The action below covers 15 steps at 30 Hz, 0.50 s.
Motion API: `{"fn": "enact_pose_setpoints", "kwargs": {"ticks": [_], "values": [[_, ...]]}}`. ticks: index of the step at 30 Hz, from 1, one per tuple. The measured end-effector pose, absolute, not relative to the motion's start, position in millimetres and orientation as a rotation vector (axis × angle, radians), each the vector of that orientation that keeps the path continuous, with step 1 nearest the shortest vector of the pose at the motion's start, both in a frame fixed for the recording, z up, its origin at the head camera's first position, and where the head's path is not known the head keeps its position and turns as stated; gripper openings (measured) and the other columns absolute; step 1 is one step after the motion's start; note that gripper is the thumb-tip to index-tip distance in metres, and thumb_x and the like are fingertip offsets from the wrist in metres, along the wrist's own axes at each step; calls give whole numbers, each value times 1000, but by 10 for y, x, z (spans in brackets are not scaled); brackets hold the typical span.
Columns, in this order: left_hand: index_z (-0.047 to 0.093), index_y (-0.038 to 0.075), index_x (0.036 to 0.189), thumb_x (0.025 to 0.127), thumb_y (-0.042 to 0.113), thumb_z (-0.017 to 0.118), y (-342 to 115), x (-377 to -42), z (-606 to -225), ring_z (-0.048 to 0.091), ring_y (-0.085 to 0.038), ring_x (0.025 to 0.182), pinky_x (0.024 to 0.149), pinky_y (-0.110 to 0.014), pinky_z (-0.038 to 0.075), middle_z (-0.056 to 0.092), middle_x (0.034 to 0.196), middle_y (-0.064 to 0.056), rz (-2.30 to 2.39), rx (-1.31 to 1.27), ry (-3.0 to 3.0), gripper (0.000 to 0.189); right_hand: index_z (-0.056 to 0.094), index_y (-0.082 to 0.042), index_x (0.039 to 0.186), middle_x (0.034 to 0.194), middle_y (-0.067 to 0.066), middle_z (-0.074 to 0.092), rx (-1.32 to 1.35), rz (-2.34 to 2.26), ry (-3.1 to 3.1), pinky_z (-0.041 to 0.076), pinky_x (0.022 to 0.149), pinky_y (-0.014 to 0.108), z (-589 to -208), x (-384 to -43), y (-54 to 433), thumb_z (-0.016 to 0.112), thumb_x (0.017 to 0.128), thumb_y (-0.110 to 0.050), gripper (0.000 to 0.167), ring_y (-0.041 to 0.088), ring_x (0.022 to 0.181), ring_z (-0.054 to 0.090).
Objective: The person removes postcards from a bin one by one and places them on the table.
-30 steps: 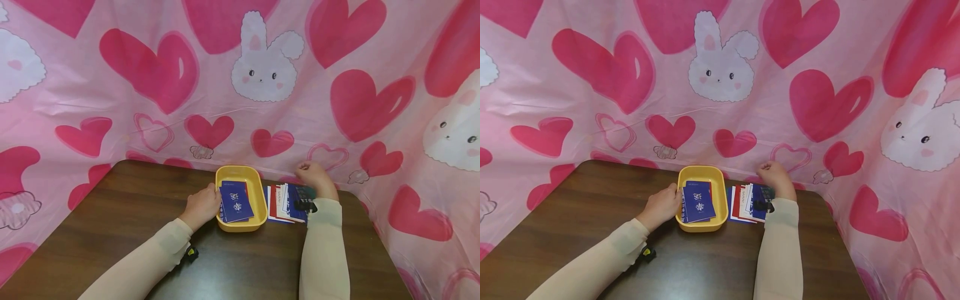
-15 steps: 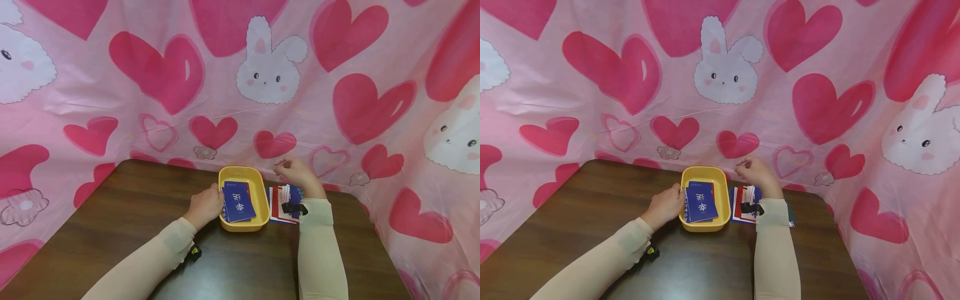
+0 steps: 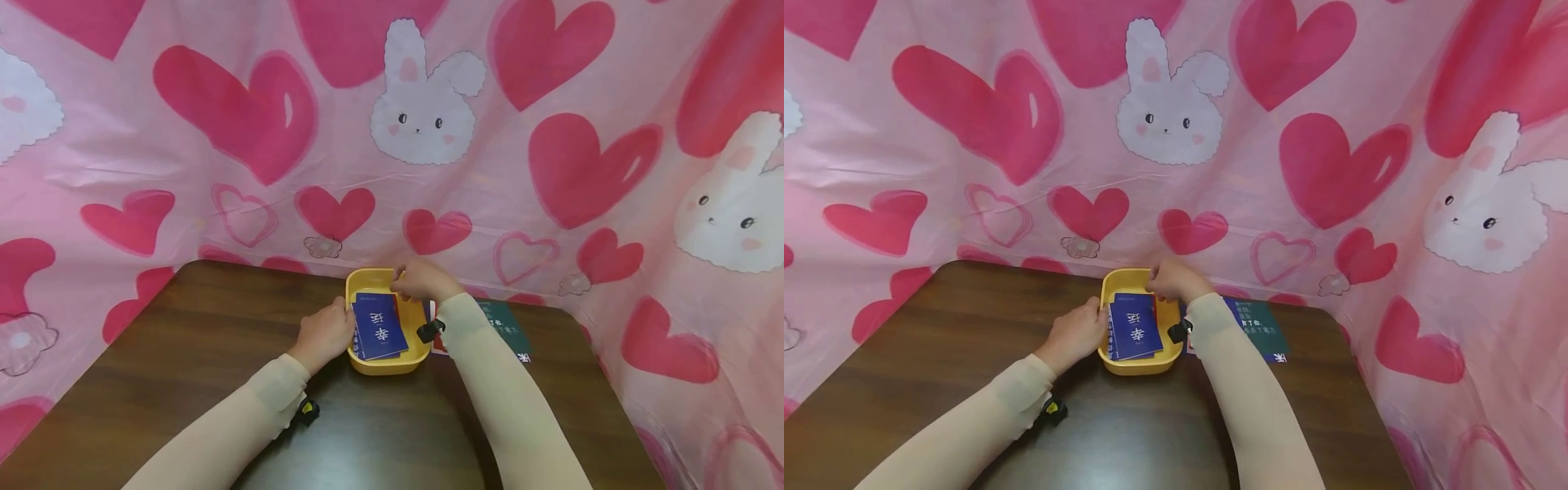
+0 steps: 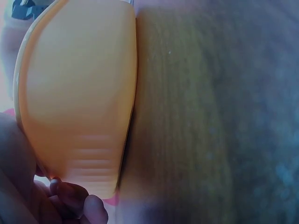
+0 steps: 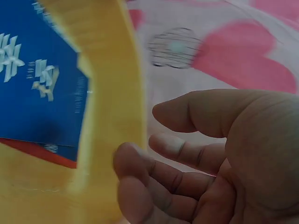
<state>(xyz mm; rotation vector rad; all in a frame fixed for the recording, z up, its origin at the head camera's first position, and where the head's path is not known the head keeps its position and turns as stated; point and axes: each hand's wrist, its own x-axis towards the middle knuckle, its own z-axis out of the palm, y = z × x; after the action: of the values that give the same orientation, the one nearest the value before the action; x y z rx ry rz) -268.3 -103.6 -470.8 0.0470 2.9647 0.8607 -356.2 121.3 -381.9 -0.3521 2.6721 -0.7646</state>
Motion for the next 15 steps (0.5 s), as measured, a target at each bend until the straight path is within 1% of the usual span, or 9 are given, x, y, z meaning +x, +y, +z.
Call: {"fn": "enact_pose_setpoints", "kwargs": {"ticks": [3,8,12,15], "values": [[59,0,141,120,38,44,-1064,-2684,-4698,74,-34,103,105,-66,51,74,103,-10,854,55,2967,46,73,-8,104,88,14,78,-373,-696,2669,66,71,35,-3861,-3591,1071,79,103,-25,18,27,77,77],[59,1,139,120,38,44,-1093,-2682,-4677,75,-35,103,105,-68,52,74,102,-11,842,67,2974,44,74,-4,95,79,14,77,-377,-648,2669,65,62,35,-3960,-3633,906,82,101,-21,20,28,68,77],[61,2,134,120,37,42,-1087,-2682,-4682,76,-37,105,104,-68,51,75,100,-11,838,70,2989,42,78,0,94,74,13,75,-365,-565,2697,63,57,35,-4046,-3665,836,86,98,-20,22,26,62,72],[62,2,131,119,36,41,-1059,-2686,-4694,77,-38,106,103,-69,52,75,99,-11,837,92,3004,42,80,1,97,78,15,76,-337,-474,2722,60,56,33,-4068,-3655,820,89,96,-22,25,25,62,70]]}}
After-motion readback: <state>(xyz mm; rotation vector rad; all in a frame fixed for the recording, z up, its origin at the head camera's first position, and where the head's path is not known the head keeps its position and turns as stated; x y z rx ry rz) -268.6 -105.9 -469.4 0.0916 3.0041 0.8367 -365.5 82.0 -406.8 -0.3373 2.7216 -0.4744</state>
